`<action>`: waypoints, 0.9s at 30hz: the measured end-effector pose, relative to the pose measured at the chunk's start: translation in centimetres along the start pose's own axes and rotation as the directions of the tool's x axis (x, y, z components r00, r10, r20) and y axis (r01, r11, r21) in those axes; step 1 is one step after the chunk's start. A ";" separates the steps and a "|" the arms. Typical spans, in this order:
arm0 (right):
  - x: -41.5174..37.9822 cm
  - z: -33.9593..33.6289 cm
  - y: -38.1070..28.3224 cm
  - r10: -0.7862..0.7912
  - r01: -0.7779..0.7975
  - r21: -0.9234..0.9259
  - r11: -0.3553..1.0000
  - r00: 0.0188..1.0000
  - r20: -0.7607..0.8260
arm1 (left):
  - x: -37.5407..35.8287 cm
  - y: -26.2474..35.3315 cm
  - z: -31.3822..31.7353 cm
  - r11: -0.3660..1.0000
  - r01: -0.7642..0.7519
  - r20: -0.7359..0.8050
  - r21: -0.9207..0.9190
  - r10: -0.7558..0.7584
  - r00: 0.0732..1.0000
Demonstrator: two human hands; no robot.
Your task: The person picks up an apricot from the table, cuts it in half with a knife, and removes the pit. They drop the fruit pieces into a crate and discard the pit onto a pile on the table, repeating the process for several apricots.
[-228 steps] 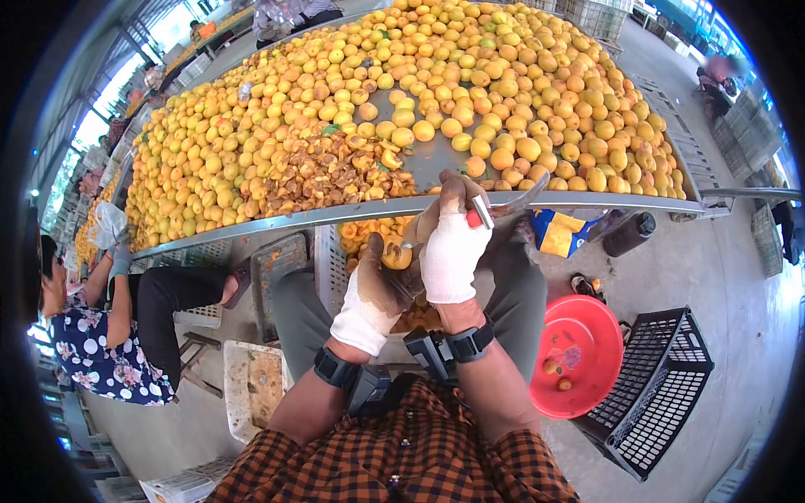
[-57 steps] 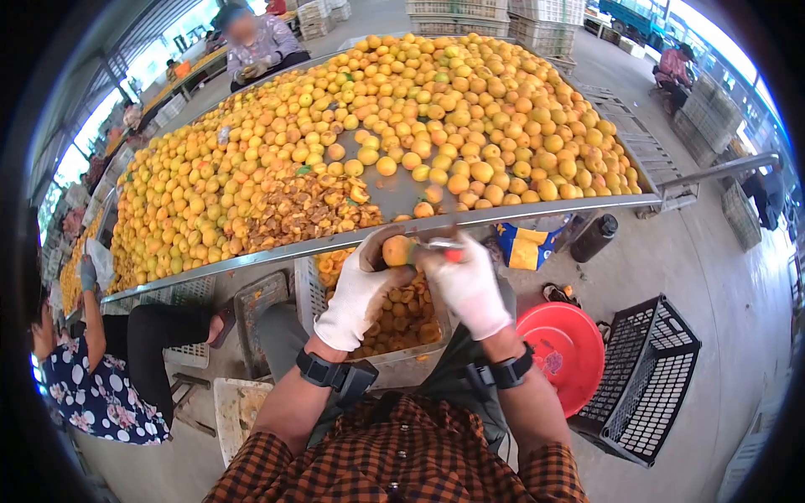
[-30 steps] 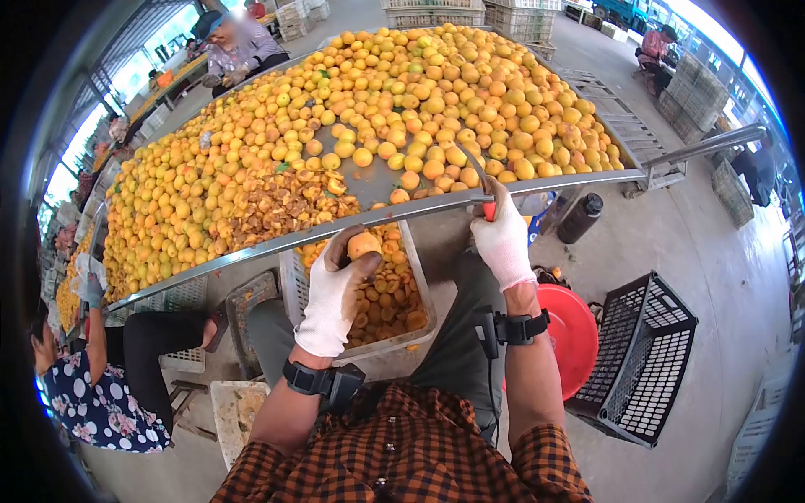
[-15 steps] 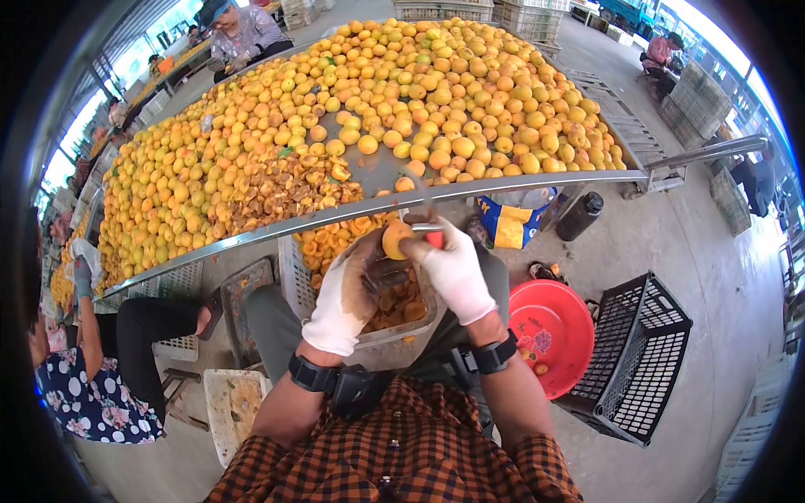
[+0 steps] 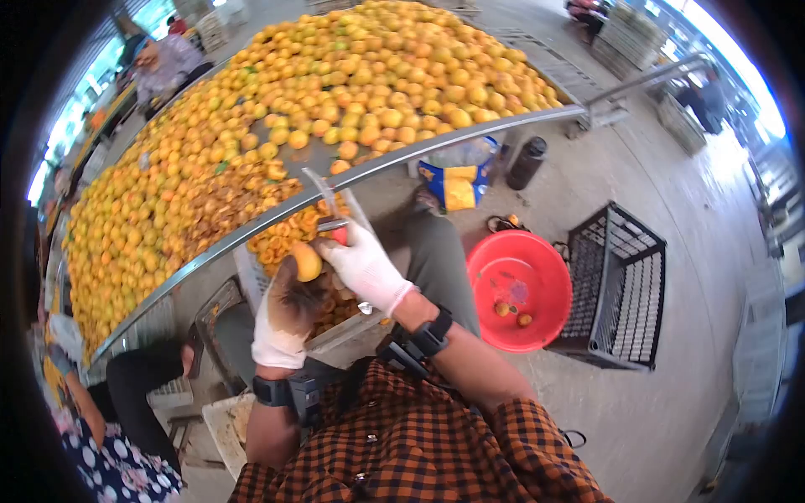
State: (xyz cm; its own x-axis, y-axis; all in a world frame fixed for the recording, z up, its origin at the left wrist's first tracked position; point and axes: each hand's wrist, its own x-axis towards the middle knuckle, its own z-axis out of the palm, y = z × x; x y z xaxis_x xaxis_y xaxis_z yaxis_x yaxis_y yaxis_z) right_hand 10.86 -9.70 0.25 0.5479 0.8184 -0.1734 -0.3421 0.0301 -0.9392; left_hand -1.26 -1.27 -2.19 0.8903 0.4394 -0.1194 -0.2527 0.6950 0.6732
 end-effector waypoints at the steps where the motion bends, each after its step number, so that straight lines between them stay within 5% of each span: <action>1: -0.1 0.8 0.3 -0.103 0.105 0.052 0.993 0.993 -0.050 | -0.2 0.0 0.4 0.995 -0.058 -0.023 -0.083 0.057 0.998; 2: 1.2 0.1 1.5 -0.168 0.161 -0.181 0.970 0.985 -0.026 | 0.1 -0.8 -0.9 0.987 -0.102 -0.207 -0.127 0.074 0.976; 3: 1.0 -0.1 1.2 -0.185 0.187 -0.103 0.977 0.982 0.035 | 0.3 -1.1 -2.4 0.973 -0.055 -0.171 -0.225 0.017 0.985; 4: -0.2 0.2 -0.9 0.057 -0.058 -0.155 0.986 0.998 -0.011 | 0.3 -0.8 -2.0 0.959 -0.088 -0.212 -0.268 0.030 0.977; 7: -0.9 0.4 0.6 -0.324 0.336 -0.282 0.899 0.942 0.088 | 0.2 -0.2 -1.3 0.954 -0.150 -0.332 -0.259 0.058 0.942; 10: -2.7 0.9 0.9 -0.329 0.407 -0.664 0.628 0.911 0.248 | 0.7 -0.7 -1.3 0.941 -0.236 -0.310 -0.244 0.155 0.938; 11: -2.7 1.4 1.3 -0.423 0.512 -0.646 0.566 0.853 0.306 | 0.7 -0.8 -0.9 0.940 -0.239 -0.311 -0.244 0.158 0.937; 17: -2.1 1.6 2.6 -0.375 0.422 -0.675 0.605 0.899 0.225 | 0.7 -0.7 0.2 0.899 -0.205 -0.249 -0.387 0.113 0.962; 27: -2.5 0.7 2.1 -0.451 0.495 -0.736 0.462 0.846 0.286 | 1.2 -1.7 0.5 0.932 -0.257 -0.344 -0.256 0.161 0.925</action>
State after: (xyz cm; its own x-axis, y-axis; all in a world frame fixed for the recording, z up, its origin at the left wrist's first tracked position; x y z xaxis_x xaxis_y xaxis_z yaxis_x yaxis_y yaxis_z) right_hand 8.22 -11.22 -1.07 0.3995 0.8426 0.3612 0.6752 -0.0039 -0.7376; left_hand 0.38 -2.21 -3.10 0.6525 0.7142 -0.2534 -0.5618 0.6803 0.4708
